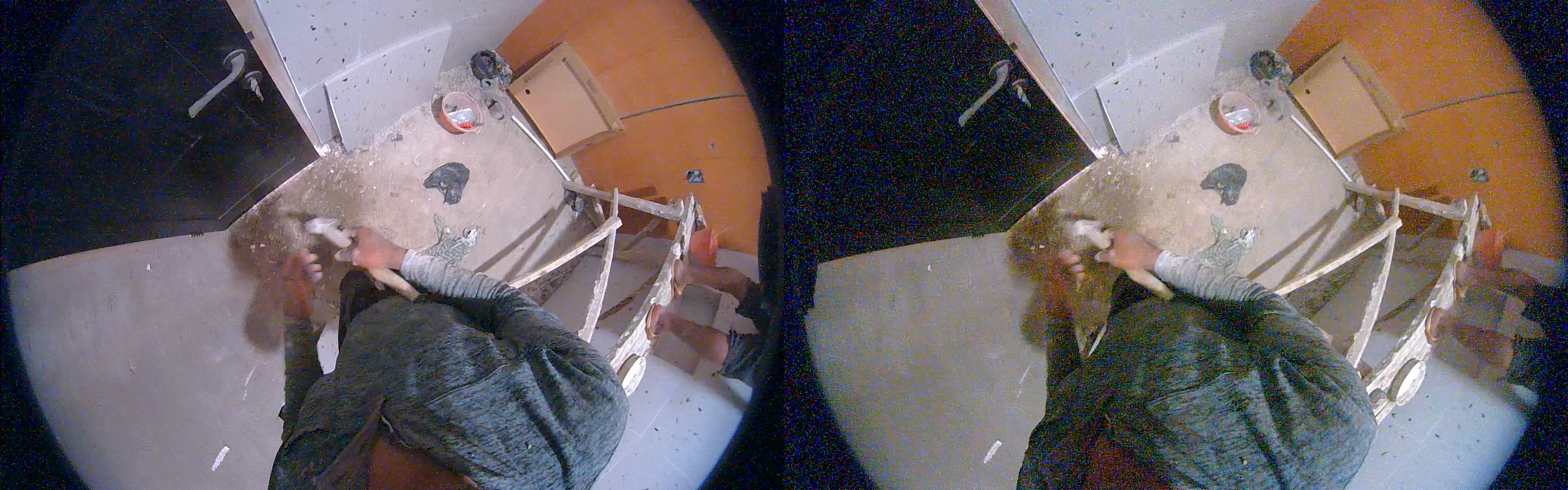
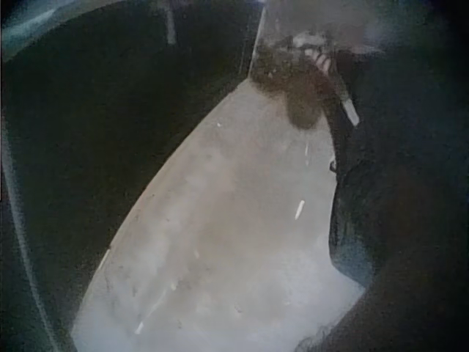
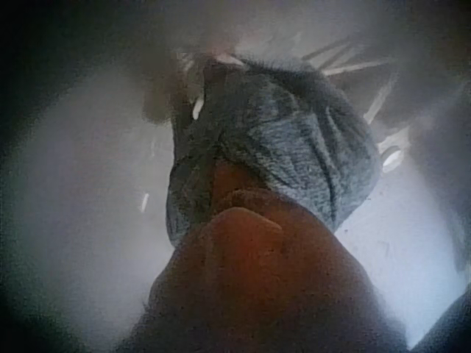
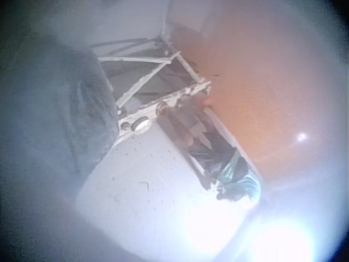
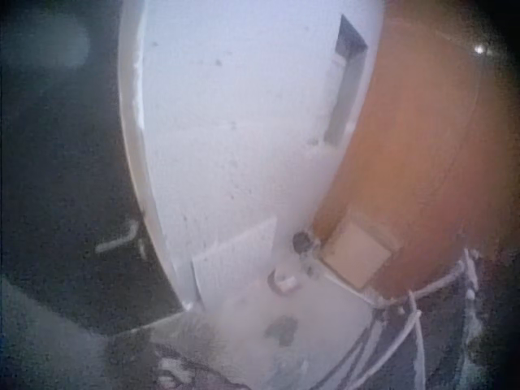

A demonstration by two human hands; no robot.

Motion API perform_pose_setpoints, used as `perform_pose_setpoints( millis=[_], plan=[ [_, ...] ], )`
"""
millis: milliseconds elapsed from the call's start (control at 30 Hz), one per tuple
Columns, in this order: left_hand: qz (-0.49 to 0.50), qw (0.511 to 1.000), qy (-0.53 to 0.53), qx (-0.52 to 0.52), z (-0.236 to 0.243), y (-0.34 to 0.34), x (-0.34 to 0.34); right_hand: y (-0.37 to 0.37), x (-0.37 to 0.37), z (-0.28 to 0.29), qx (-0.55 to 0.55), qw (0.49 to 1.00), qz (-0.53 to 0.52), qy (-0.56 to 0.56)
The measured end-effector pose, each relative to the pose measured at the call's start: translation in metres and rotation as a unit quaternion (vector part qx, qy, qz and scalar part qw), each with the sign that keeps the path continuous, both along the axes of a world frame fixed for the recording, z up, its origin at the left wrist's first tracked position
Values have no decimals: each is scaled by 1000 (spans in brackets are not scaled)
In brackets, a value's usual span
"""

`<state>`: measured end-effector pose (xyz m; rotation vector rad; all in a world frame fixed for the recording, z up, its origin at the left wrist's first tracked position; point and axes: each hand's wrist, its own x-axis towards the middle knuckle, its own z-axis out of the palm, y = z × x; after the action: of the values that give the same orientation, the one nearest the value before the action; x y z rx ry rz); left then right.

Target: The person secures a white conduit pipe to a wall using a hammer and nails. They retrieve nails from a bucket, position the conduit against the wall, and hammer nails into the wall to fasten the pipe in place.

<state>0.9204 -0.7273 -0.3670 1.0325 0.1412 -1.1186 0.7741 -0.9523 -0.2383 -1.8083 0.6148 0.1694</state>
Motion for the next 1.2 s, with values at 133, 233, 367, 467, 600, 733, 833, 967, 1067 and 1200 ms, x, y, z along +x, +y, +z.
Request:
perform_pose_setpoints(
  millis=[133,233,367,467,600,733,833,967,1067,1200],
  plan=[
    [10,961,-274,-34,3,-56,-38,22,40,-44,-96,986,138,-12],
    [28,884,-457,-98,-28,-69,-30,1,38,-7,-79,984,157,30],
    [75,993,63,61,-32,-66,-2,-54,23,-51,-12,990,142,-14],
    [44,990,-43,127,-1,-76,4,-142,-5,-82,-69,989,94,88],
    [168,964,37,205,-91,-39,13,-280,-69,-211,-154,970,-28,185],
    [300,915,9,270,-141,8,-12,-422,-123,-368,-254,914,-69,310],
    [270,918,27,288,-142,13,5,-499,-177,-478,-302,857,-106,405],
    [321,839,-71,434,-110,-59,-4,-579,-153,-588,-208,806,-347,432],
    [347,823,-80,442,-126,-29,3,-618,-177,-658,-165,875,-312,330],
    [548,811,91,183,-94,26,21,-631,-172,-737,-384,883,-202,179]
  ],
)
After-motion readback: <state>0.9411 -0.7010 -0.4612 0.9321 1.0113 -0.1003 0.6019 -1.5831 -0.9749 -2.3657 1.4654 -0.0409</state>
